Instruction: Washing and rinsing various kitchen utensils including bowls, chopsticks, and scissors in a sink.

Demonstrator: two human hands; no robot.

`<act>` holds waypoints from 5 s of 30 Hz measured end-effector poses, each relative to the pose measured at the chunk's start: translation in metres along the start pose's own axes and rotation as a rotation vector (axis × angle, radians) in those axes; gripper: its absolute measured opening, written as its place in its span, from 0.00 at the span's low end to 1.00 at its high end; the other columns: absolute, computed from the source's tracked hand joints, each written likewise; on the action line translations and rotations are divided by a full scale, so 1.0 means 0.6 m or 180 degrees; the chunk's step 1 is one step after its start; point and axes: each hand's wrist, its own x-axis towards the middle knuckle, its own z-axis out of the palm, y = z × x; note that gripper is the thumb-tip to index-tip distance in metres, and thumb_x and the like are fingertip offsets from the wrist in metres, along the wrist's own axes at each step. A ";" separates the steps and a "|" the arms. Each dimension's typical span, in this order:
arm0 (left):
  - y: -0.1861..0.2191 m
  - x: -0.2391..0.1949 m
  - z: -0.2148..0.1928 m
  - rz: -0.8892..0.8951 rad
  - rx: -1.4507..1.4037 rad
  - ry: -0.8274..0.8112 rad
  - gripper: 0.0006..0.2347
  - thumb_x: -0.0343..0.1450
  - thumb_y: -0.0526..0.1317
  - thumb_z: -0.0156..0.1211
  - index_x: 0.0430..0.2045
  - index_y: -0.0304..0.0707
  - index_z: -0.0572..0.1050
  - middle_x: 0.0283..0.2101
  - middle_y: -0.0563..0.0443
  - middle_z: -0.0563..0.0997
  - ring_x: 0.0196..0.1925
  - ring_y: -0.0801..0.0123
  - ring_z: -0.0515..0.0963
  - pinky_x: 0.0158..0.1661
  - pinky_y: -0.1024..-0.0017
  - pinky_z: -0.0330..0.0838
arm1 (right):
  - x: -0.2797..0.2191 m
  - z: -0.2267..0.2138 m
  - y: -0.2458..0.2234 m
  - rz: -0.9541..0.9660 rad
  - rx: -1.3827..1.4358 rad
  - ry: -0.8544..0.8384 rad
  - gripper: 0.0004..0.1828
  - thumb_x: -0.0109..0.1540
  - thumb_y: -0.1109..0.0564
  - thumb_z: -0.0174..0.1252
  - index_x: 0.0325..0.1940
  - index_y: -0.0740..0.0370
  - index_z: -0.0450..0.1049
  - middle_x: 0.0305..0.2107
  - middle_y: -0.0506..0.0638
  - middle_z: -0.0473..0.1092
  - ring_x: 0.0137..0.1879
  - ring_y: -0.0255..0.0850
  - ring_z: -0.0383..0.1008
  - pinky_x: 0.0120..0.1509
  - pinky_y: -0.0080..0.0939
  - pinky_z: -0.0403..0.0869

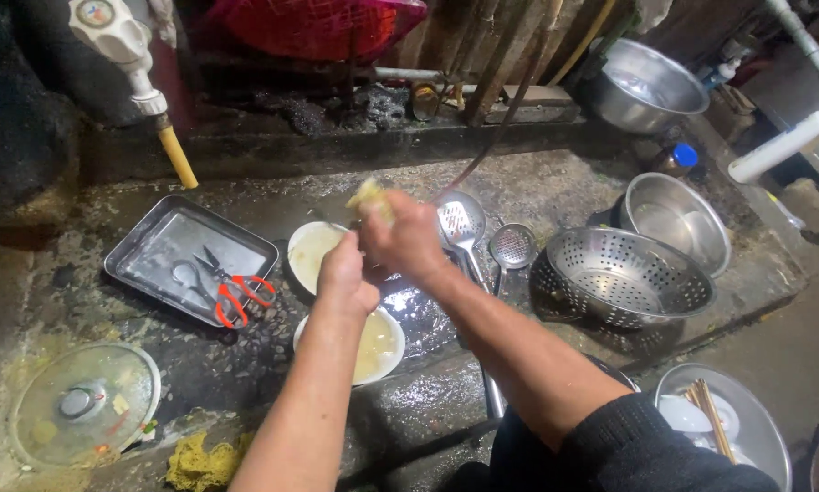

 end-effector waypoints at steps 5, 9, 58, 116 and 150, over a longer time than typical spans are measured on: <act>-0.003 0.038 -0.054 -0.0208 -0.0174 -0.0264 0.16 0.85 0.46 0.49 0.45 0.31 0.81 0.38 0.40 0.78 0.42 0.52 0.84 0.53 0.49 0.83 | -0.048 -0.005 -0.052 0.0108 0.0471 -0.0851 0.14 0.66 0.46 0.69 0.53 0.50 0.89 0.38 0.57 0.87 0.48 0.59 0.90 0.54 0.57 0.86; 0.005 0.072 -0.114 -0.0420 -0.0410 -0.0576 0.14 0.84 0.39 0.51 0.35 0.28 0.81 0.20 0.52 0.75 0.21 0.68 0.81 0.41 0.57 0.88 | -0.035 -0.021 -0.035 0.0712 0.0307 -0.1206 0.20 0.68 0.43 0.68 0.59 0.54 0.88 0.45 0.60 0.87 0.57 0.60 0.88 0.63 0.62 0.84; 0.044 0.026 -0.204 -0.0564 0.1722 -0.1398 0.11 0.65 0.24 0.54 0.39 0.24 0.80 0.17 0.49 0.65 0.23 0.51 0.79 0.17 0.31 0.82 | 0.067 -0.128 0.079 -0.3154 -0.0749 -0.1382 0.11 0.68 0.46 0.73 0.47 0.49 0.80 0.28 0.50 0.73 0.33 0.52 0.81 0.38 0.53 0.79; -0.172 0.130 -0.169 0.1810 0.2473 0.1209 0.19 0.71 0.25 0.61 0.58 0.35 0.78 0.55 0.30 0.87 0.66 0.38 0.84 0.65 0.50 0.79 | -0.040 -0.150 0.195 0.0322 -0.0363 -0.2529 0.20 0.77 0.47 0.62 0.66 0.62 0.85 0.50 0.65 0.84 0.63 0.64 0.83 0.74 0.65 0.76; -0.249 0.147 -0.125 0.0699 0.0764 0.1214 0.29 0.68 0.24 0.65 0.70 0.32 0.78 0.57 0.31 0.87 0.62 0.42 0.88 0.59 0.53 0.84 | -0.137 -0.010 0.220 -0.1536 -0.0274 -0.2947 0.09 0.61 0.48 0.73 0.36 0.53 0.83 0.37 0.49 0.77 0.45 0.54 0.84 0.51 0.53 0.85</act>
